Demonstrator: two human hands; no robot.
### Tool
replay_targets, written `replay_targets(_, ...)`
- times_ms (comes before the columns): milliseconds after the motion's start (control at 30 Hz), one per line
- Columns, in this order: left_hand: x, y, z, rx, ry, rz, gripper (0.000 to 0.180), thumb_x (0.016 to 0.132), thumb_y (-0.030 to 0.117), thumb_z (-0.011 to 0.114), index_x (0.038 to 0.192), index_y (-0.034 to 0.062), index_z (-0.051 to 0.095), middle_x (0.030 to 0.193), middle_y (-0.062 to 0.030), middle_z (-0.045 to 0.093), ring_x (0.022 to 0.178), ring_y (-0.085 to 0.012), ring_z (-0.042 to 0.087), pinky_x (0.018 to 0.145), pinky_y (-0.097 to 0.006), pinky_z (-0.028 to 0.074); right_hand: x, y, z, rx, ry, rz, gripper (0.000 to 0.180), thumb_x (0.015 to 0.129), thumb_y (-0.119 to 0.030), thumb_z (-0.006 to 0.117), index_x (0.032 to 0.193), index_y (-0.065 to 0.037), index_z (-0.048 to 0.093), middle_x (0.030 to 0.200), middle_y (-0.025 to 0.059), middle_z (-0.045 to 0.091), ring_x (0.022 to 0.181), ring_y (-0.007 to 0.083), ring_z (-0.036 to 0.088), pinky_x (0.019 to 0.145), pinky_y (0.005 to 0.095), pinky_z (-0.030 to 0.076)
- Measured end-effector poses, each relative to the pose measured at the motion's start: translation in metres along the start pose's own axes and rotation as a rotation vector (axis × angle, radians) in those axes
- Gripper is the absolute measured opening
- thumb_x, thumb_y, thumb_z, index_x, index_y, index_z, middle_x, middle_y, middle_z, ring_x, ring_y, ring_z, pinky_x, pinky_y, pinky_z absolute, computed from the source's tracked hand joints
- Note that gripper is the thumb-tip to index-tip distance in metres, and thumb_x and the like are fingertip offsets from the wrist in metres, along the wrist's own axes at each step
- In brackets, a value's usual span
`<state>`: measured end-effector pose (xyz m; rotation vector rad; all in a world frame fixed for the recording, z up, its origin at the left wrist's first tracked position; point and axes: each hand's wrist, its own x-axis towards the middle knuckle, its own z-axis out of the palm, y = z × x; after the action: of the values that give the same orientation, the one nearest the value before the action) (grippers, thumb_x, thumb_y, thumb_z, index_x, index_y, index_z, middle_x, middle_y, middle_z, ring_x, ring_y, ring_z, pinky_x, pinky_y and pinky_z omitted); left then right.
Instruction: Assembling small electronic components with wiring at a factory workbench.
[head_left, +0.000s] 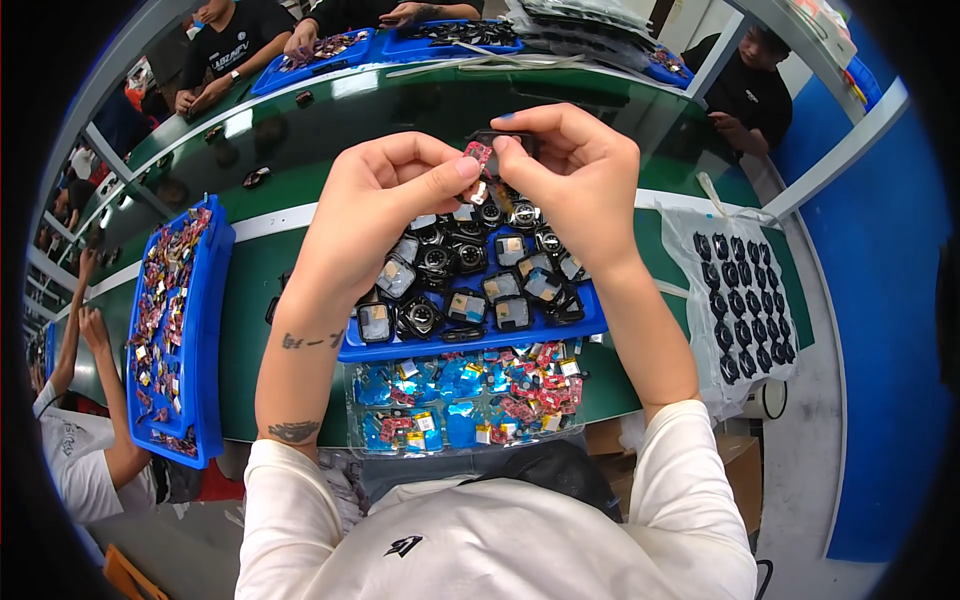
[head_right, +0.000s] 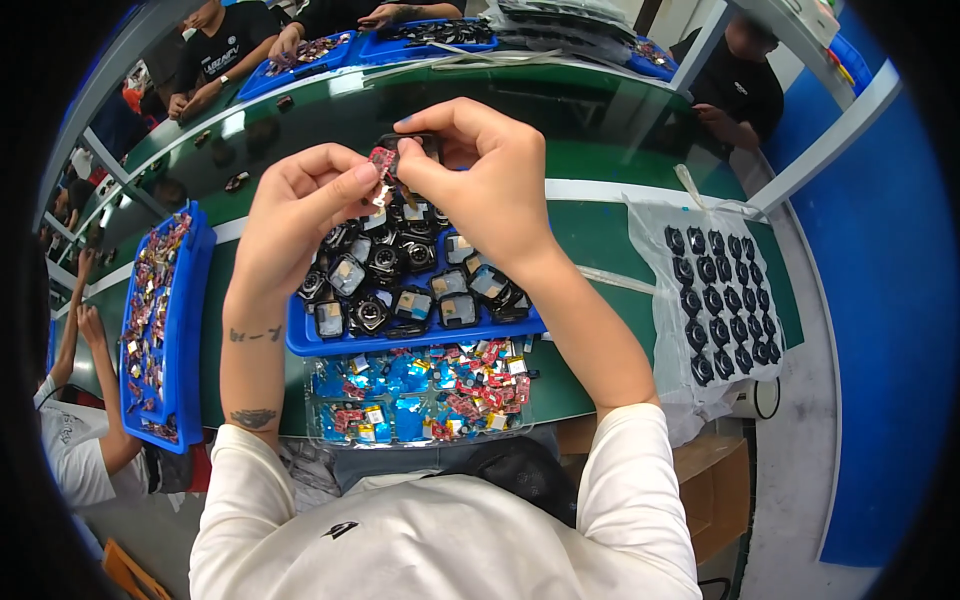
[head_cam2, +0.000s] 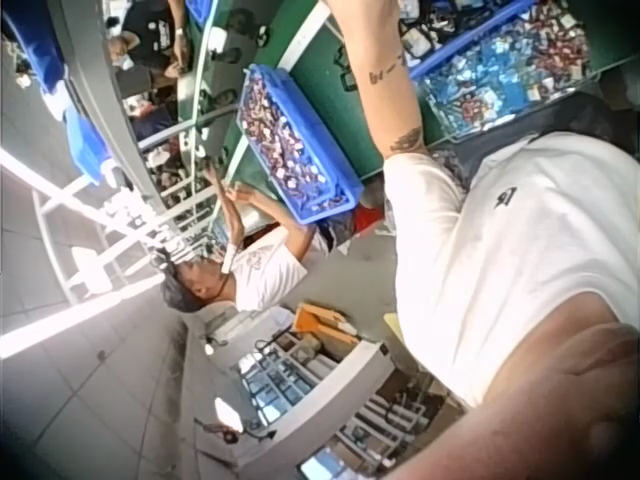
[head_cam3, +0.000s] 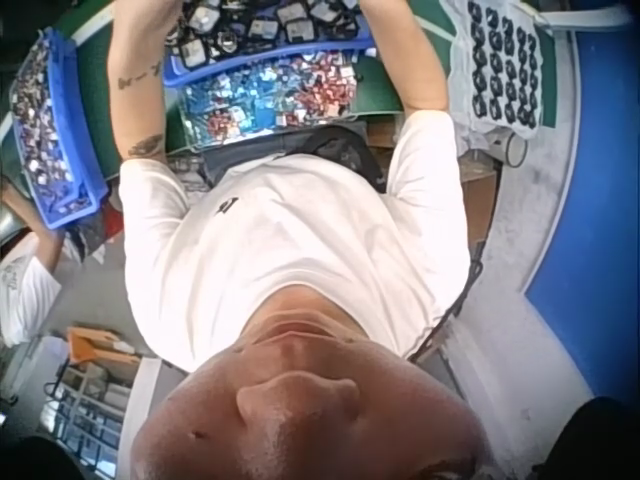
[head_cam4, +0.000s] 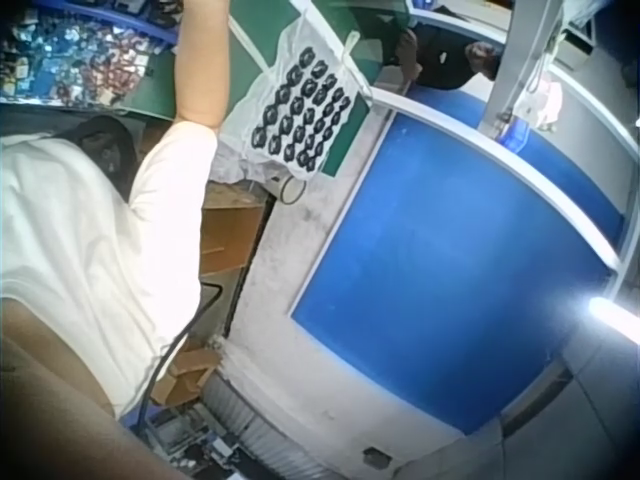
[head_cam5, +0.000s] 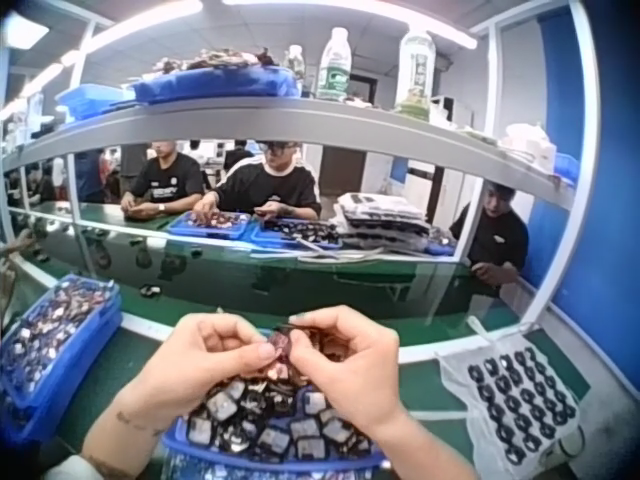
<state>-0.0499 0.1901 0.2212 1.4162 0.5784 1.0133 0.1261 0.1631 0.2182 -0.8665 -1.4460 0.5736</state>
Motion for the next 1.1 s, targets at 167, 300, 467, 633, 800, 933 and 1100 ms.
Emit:
replay_targets(167, 0.002, -0.001, 0.004, -0.005, 0.069, 0.015, 0.019, 0.082, 0.012, 0.071, 0.089, -0.0015, 0.06, 0.075, -0.0069, 0.066, 0.067, -0.0077, 0.061, 0.061, -0.019, 0.047, 0.0, 0.002, 0.002, 0.06, -0.007, -0.076, 0.014, 0.079, 0.0, 0.066, 0.091, 0.005, 0.065, 0.081, 0.0087, 0.068, 0.07, 0.0094, 0.065, 0.061, 0.0191, 0.052)
replay_targets(300, -0.001, 0.002, 0.012, 0.042, 0.191, 0.092, 0.023, 0.081, 0.01, 0.072, 0.077, 0.0039, 0.05, 0.069, -0.0064, 0.065, 0.062, -0.0062, 0.06, 0.053, -0.017, 0.044, 0.0, -0.002, 0.0, 0.161, -0.064, -0.04, 0.015, 0.08, -0.001, 0.067, 0.093, 0.005, 0.064, 0.083, 0.0095, 0.068, 0.072, 0.0108, 0.065, 0.065, 0.0207, 0.053)
replay_targets(467, -0.003, -0.005, 0.012, 0.223, 0.21, 0.173, 0.03, 0.082, 0.01, 0.071, 0.072, 0.0078, 0.043, 0.062, -0.0004, 0.058, 0.061, -0.0036, 0.058, 0.049, -0.015, 0.041, 0.003, -0.004, -0.003, 0.162, -0.117, -0.002, 0.015, 0.08, 0.0, 0.066, 0.095, 0.005, 0.063, 0.086, 0.0093, 0.068, 0.074, 0.0108, 0.065, 0.068, 0.0219, 0.054)
replay_targets(633, 0.0, 0.002, 0.01, 0.182, 0.153, 0.299, 0.023, 0.078, 0.014, 0.075, 0.077, 0.0039, 0.055, 0.062, 0.0064, 0.05, 0.055, 0.0029, 0.043, 0.047, -0.013, 0.03, 0.003, 0.0, -0.006, 0.193, -0.148, -0.014, 0.014, 0.08, 0.001, 0.065, 0.094, 0.004, 0.064, 0.086, 0.0082, 0.067, 0.075, 0.0099, 0.064, 0.066, 0.0214, 0.053)
replay_targets(800, 0.002, -0.001, 0.0, 0.373, 0.133, 0.335, 0.017, 0.079, 0.013, 0.073, 0.091, 0.0022, 0.07, 0.066, 0.0058, 0.054, 0.057, 0.0022, 0.041, 0.049, -0.014, 0.029, -0.002, -0.004, -0.005, 0.031, -0.343, 0.064, 0.015, 0.079, -0.001, 0.064, 0.093, 0.004, 0.066, 0.084, 0.0073, 0.067, 0.075, 0.0099, 0.064, 0.065, 0.0215, 0.053)
replay_targets(933, 0.005, 0.001, -0.009, 0.423, 0.129, 0.393, 0.01, 0.078, 0.01, 0.071, 0.082, 0.0011, 0.071, 0.07, 0.0015, 0.062, 0.06, -0.0014, 0.047, 0.052, -0.019, 0.036, 0.007, -0.005, -0.019, -0.004, -0.352, 0.112, 0.024, 0.079, -0.001, 0.062, 0.102, 0.004, 0.063, 0.087, 0.0104, 0.068, 0.078, 0.012, 0.066, 0.067, 0.0234, 0.053)
replay_targets(1100, -0.004, 0.004, -0.005, 0.791, -0.14, 0.363, 0.011, 0.073, 0.004, 0.071, 0.081, -0.0024, 0.07, 0.077, -0.0102, 0.066, 0.066, -0.0163, 0.058, 0.059, -0.028, 0.045, 0.043, 0.054, -0.084, -0.186, -0.082, 0.225, 0.024, 0.08, -0.003, 0.065, 0.102, 0.006, 0.064, 0.087, 0.0111, 0.069, 0.076, 0.0139, 0.066, 0.069, 0.0237, 0.052)
